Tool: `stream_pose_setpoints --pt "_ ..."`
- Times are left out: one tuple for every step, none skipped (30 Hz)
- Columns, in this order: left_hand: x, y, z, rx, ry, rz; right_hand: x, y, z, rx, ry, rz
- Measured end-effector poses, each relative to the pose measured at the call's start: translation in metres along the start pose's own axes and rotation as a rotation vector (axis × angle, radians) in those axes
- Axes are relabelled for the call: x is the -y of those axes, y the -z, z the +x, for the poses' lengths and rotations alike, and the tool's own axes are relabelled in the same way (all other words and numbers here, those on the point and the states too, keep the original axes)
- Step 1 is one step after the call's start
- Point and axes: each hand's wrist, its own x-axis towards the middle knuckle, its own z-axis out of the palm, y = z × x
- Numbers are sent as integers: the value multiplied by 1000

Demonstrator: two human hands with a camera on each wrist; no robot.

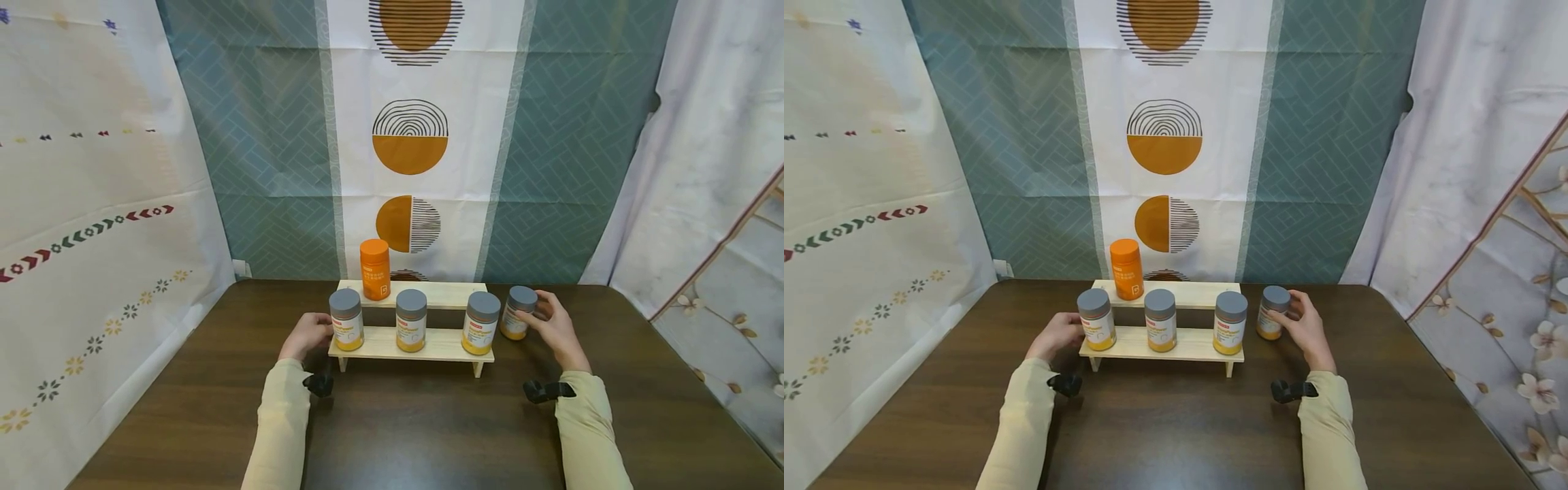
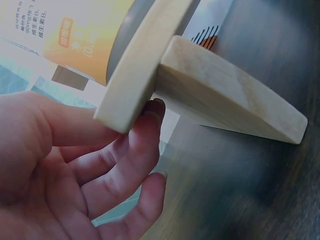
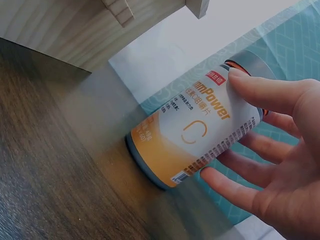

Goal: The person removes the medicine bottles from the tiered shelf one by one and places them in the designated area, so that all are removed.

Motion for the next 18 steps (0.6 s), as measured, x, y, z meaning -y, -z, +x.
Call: stream_pose_setpoints --pt "0 0 0 0 1 2 0 0 0 7 2 3" --pt "0 0 0 3 -1 1 -1 0 0 12 3 5" --pt "0 0 0 4 0 2 -1 1 0 18 4 7" --pt "0 0 0 4 1 1 -1 1 1 24 6 10" --pt "0 0 1 4 1 -1 -1 2 1 28 7 14" --pt "0 0 1 5 2 -2 -1 2 1 31 7 17" --pt "1 0 1 4 2 -2 -2 2 2 33 7 18" --pt "1 0 2 4 2 -5 -2 2 2 34 6 18" --pt "2 0 2 4 1 -6 -2 2 2 35 4 20" --pt "3 0 2 3 1 -9 -2 2 2 35 1 23" --pt "3 0 3 6 -2 -10 -2 2 2 34 -2 23" --pt "3 0 3 8 -2 -12 -3 1 2 33 -5 23" --pt "4 0 3 11 -6 -13 -3 1 2 32 -9 24" --pt "5 0 3 15 -10 -15 -2 1 1 33 -11 30" --pt "5 0 3 19 -13 -17 -2 1 1 32 -12 36" --pt "5 0 3 23 -15 -19 -1 1 0 30 -14 40" --pt "5 0 3 27 -18 -23 0 1 0 27 -13 44" --pt "6 0 3 30 -19 -23 1 2 0 23 -11 51"
